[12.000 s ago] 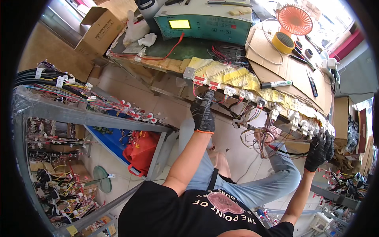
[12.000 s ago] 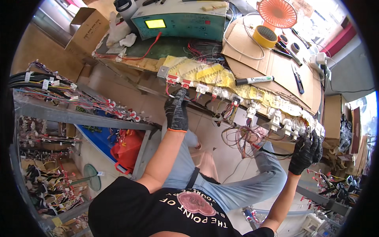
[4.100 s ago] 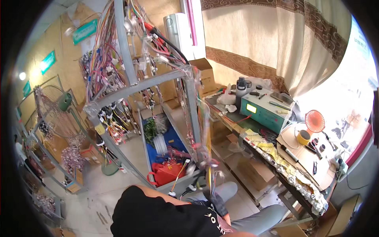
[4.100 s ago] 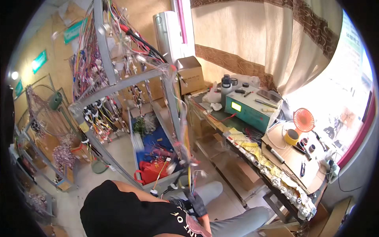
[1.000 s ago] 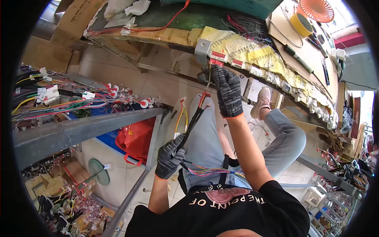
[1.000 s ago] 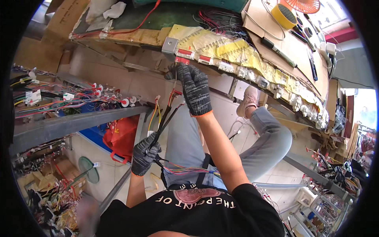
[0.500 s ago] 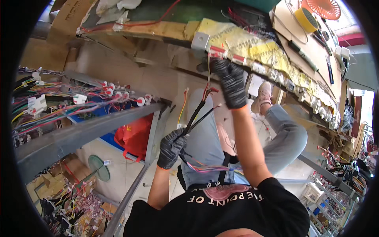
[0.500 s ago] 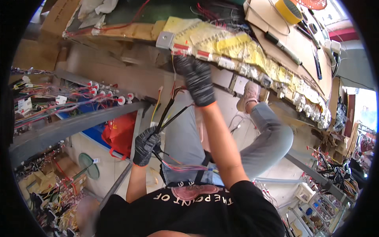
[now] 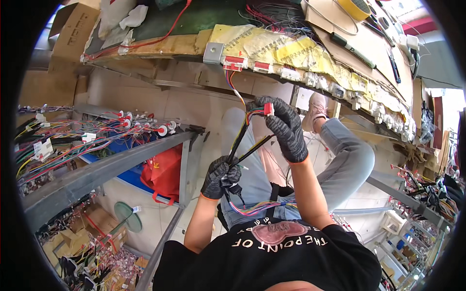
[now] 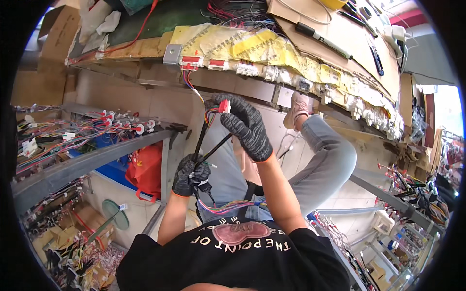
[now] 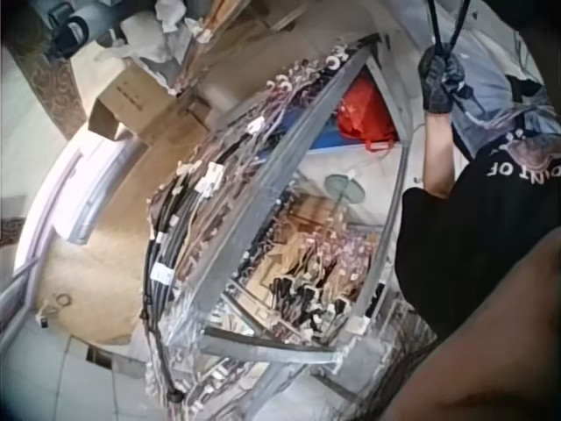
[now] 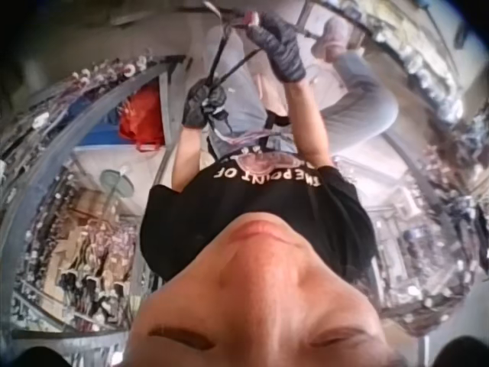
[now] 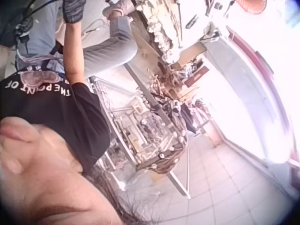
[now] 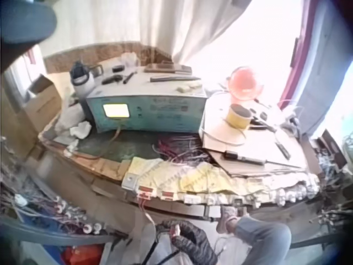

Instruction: Assembling and testing wire harnesses by inserting connectors into a specialized factory jig.

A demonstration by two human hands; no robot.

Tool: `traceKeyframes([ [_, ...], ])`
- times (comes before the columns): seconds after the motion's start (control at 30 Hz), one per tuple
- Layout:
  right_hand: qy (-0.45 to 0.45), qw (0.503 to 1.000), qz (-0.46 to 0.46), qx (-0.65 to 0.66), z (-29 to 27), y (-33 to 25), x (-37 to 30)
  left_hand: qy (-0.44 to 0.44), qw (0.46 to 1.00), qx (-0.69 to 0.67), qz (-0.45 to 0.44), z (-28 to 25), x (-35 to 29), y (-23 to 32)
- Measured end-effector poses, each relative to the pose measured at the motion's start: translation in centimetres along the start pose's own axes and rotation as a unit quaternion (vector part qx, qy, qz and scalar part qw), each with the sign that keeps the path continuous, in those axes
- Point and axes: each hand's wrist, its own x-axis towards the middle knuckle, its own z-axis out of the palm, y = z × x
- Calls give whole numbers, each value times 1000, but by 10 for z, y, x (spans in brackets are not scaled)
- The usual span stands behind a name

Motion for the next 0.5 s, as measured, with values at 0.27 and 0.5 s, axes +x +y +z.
traceKeyframes([
  [0.27,249,947,-114,-171,39,10,7,-31,999,18,-36,-3,19,-4],
  [0.5,189,957,-154,-158,33,15,21,-64,997,4,-30,-8,27,-4],
])
